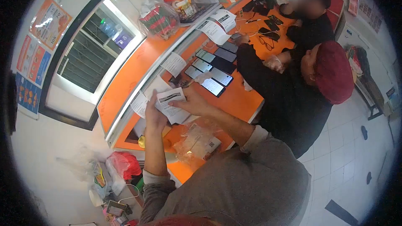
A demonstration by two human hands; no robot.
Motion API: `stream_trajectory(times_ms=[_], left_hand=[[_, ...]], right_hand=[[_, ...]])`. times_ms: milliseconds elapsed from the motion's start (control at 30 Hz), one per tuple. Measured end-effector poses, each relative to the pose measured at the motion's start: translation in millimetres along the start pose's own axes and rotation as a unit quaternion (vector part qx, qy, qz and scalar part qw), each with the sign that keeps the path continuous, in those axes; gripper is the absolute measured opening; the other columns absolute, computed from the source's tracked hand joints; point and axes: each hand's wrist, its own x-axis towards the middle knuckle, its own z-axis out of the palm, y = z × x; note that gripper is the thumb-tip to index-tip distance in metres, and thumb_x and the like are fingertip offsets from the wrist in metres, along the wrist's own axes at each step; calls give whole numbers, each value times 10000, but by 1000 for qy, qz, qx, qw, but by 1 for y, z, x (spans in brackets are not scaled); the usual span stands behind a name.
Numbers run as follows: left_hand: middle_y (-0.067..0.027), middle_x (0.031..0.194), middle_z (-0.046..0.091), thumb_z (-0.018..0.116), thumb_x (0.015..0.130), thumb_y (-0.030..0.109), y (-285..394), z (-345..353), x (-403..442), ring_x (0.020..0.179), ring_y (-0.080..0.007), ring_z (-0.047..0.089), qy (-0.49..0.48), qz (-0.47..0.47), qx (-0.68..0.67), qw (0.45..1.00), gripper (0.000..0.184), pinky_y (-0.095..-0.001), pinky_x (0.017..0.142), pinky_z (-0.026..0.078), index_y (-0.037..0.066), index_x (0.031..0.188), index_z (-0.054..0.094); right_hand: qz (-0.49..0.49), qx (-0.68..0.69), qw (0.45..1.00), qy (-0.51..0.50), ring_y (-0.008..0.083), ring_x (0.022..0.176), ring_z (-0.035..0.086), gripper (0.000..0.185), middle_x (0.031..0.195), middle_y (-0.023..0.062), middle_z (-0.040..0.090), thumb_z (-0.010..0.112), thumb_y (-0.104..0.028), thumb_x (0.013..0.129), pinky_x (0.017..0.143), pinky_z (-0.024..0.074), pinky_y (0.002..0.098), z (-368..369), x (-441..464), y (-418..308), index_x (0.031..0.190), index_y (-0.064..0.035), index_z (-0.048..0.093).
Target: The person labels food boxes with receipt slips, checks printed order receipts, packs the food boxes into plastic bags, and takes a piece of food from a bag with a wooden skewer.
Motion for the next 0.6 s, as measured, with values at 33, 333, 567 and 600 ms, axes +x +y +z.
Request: stream_trajectory(times_ms=[33, 333, 567, 600], left_hand=[[-128, 1213, 590, 533, 976, 242, 7, -1, 6, 1086, -270, 599, -4, 0, -24, 1000, 389, -410, 938, 484, -10, 1266, 473], [-122, 1033, 646, 624, 922, 241, 92, -26, 119, 888, -261, 665, 25, 133, 104, 985, 401, -383, 779, 559, -33, 1193, 516], [-239, 1213, 564, 691, 822, 228, 66, -63, 156, 1178, -380, 484, 340, 541, 542, 546, 469, -491, 1010, 338, -72, 1153, 550], [-218, 1183, 576, 694, 798, 212, 62, -51, 127, 1150, -379, 498, 261, 484, 601, 580, 450, -490, 984, 359, -33, 1152, 565]], right_hand=[[-1, 38, 999, 15, 132, 939, 633, 274, 1018, 79, 689, 689, -146, 878, 816, 513, 296, 3, 0, 6, 1119, -26, 640], [-33, 157, 982, 101, 148, 893, 648, 265, 1017, 78, 683, 686, -48, 848, 767, 537, 287, 3, 40, 93, 1100, 0, 618], [-67, 48, 987, 138, 200, 929, 639, 413, 1015, 129, 655, 737, -94, 804, 793, 524, 340, 8, 96, 135, 1120, 5, 490], [-63, 48, 987, 139, 206, 942, 636, 427, 1018, 133, 649, 745, -104, 799, 804, 520, 345, 10, 98, 134, 1118, 2, 481]])
